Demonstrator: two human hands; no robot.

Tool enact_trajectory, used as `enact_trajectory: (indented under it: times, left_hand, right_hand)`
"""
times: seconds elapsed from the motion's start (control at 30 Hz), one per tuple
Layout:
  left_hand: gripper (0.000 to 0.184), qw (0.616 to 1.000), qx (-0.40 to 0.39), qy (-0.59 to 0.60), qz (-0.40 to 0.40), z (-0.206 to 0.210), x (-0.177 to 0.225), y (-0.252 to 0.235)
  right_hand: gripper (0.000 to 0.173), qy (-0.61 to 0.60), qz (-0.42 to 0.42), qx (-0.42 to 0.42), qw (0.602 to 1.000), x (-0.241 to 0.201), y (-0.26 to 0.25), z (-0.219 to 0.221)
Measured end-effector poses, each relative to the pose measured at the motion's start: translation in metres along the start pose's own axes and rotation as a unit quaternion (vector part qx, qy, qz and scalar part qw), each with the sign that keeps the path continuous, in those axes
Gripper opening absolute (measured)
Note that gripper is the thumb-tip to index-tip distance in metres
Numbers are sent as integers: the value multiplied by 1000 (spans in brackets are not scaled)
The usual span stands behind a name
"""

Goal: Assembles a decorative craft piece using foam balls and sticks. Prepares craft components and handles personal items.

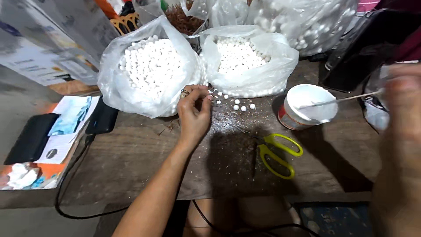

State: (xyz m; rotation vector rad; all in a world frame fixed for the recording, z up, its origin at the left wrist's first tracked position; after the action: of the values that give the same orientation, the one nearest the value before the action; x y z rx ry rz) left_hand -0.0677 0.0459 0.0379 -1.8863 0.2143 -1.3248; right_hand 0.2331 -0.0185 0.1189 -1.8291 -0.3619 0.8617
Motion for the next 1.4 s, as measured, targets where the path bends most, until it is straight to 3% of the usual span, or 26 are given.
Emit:
enact_trajectory:
  times: [0.13,0.2,0.3,0.5,0.67,0.77,0.97,1.07,1.13,1.2,1.3,1.4]
  left_hand:
    - [13,1000,-3,-11,11,-12,-11,3]
    - [12,999,-16,-25,17,-16,-12,5]
    - [10,999,-35,-39,14,-18,-10,9]
    - [11,1000,11,-22,-12,-7,-13,9]
    - [10,1000,11,-26,-5,-5,-16,9]
    - [11,999,12,-29,-11,-6,-17,8]
    - [10,999,12,-31,-16,-5,-17,9]
    - [10,999,12,-33,-20,-5,-16,9]
    - [9,999,12,-30,-26,-5,-16,9]
    - [9,999,13,-26,-22,-6,-17,9]
    - [9,1000,1,-25,6,-5,-15,13]
    - [9,999,-13,-15,32,-5,-9,15]
  right_hand:
    - [19,-81,-77,-155,981,-33,27,82]
    - [20,-65,-45,-255,964,-30,31,123]
    - [17,-41,12,-329,943,-17,29,167]
    - [19,35,4,-371,928,-5,26,211]
    - [22,114,-16,-492,863,-7,28,245]
    - [21,142,-13,-519,843,-9,27,253]
    - [18,115,-21,-525,843,-8,28,254]
    - [16,61,-22,-494,867,-3,28,250]
    - [13,-27,46,-409,911,2,22,237]
    - [15,-151,211,-332,907,4,19,218]
    - [17,-308,474,-265,781,-2,28,196]
    - [21,-355,556,-246,710,0,38,186]
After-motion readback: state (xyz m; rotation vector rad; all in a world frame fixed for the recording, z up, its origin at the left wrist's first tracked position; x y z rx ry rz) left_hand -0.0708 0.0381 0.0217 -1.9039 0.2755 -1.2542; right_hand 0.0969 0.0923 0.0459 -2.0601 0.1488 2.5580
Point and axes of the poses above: each hand's wrist, its own y-axis away from the middle knuckle, its own z-axis out of the palm, x = y × z, the point moved 4 cm from there along -y, towards the middle knuckle, and after that the axes turned 12 degrees about x, right-handed, at the moved point
